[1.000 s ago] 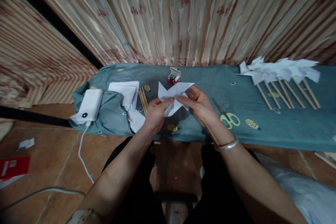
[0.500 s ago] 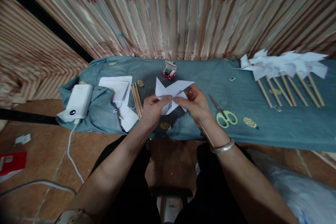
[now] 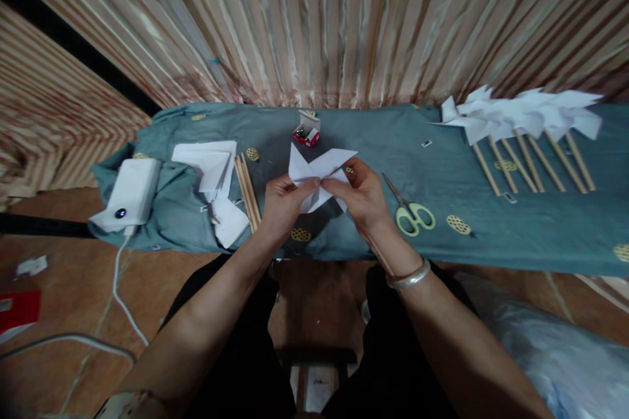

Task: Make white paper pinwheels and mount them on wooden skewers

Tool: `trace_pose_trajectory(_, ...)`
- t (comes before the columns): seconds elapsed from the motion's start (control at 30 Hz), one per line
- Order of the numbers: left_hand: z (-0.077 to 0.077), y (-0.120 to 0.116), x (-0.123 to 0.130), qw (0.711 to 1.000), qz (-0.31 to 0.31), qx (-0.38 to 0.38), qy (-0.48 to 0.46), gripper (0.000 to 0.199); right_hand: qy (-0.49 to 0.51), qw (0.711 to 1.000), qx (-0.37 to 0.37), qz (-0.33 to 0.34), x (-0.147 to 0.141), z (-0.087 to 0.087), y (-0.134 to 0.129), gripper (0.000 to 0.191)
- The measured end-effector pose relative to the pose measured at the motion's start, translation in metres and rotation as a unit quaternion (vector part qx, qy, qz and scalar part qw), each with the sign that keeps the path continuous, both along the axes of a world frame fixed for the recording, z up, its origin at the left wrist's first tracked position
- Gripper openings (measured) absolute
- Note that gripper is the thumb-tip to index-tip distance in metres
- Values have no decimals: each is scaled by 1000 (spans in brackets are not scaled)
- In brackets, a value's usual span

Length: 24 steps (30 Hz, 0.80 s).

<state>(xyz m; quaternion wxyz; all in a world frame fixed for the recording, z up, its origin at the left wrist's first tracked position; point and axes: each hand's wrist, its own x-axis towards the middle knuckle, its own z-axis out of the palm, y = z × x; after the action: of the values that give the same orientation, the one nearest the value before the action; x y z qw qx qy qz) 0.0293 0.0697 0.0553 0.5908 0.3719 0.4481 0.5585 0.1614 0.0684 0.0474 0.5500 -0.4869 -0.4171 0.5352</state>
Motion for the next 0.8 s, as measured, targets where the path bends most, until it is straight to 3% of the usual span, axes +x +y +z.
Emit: trace_pose_trajectory(0.8,-4,-2,-4,1000,4,-22,-8,7,-36,999,11,-10,-4,8,-3,42)
